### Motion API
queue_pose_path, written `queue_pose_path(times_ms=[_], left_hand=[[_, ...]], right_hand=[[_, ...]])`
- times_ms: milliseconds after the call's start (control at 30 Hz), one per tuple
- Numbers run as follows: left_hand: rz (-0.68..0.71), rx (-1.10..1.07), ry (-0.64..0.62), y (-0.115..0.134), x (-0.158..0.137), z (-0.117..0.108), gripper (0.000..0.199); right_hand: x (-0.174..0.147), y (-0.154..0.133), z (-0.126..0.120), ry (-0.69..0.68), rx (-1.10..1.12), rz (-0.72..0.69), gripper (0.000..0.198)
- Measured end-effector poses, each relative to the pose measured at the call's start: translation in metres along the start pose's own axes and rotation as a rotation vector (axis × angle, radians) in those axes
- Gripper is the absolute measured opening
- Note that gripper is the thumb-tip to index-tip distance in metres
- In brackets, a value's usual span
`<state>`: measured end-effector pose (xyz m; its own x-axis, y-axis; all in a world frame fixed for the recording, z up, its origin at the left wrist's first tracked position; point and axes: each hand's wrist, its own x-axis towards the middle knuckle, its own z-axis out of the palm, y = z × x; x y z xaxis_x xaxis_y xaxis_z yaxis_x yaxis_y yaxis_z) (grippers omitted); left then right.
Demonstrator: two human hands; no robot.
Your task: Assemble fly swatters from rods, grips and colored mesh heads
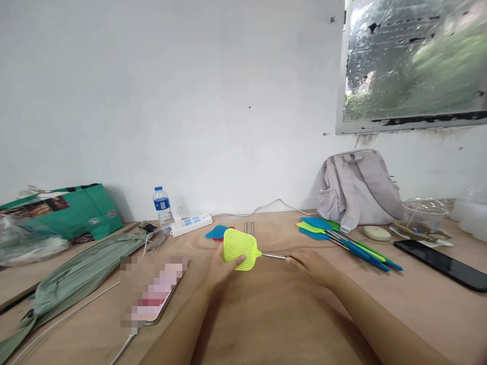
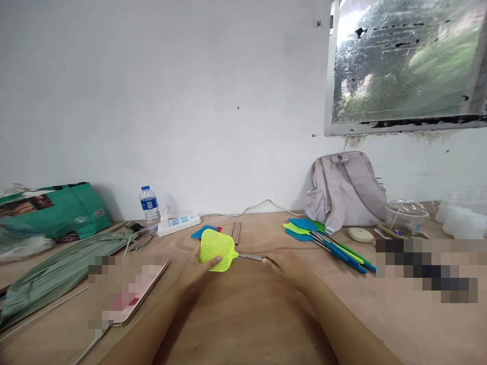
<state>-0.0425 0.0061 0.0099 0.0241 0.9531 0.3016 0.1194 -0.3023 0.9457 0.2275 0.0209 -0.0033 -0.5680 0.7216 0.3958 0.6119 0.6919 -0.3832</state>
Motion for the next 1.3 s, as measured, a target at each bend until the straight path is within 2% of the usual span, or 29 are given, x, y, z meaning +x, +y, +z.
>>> queue_pose_path(times_ms=[300,733,900,1133,1233,1300], left_hand=[[0.080,0.129,0.111,-0.002,-0.001,0.001,0.060],[0.212,0.274,0.200,0.001,-0.005,-0.001,0.047],[0.207,0.271,0.221,0.004,-0.008,0.003,0.042],[0.126,0.256,0.184,0.008,-0.008,0.004,0.047],[0.147,0.374,0.164,0.014,-0.006,-0.003,0.052],[0.257,0.570,0.216,0.017,-0.002,-0.010,0.059]], right_hand=[[-0.003,-0.004,0.005,-0.055,-0.009,0.058,0.039],[-0.001,-0.013,0.011,-0.091,0.161,0.057,0.042],[0.000,-0.011,0.011,-0.067,0.149,0.078,0.039],[0.000,-0.010,0.013,-0.080,0.131,0.074,0.037],[0.000,-0.016,0.013,-0.064,0.123,0.082,0.038],[0.001,-0.021,0.013,-0.034,0.130,0.088,0.038]])
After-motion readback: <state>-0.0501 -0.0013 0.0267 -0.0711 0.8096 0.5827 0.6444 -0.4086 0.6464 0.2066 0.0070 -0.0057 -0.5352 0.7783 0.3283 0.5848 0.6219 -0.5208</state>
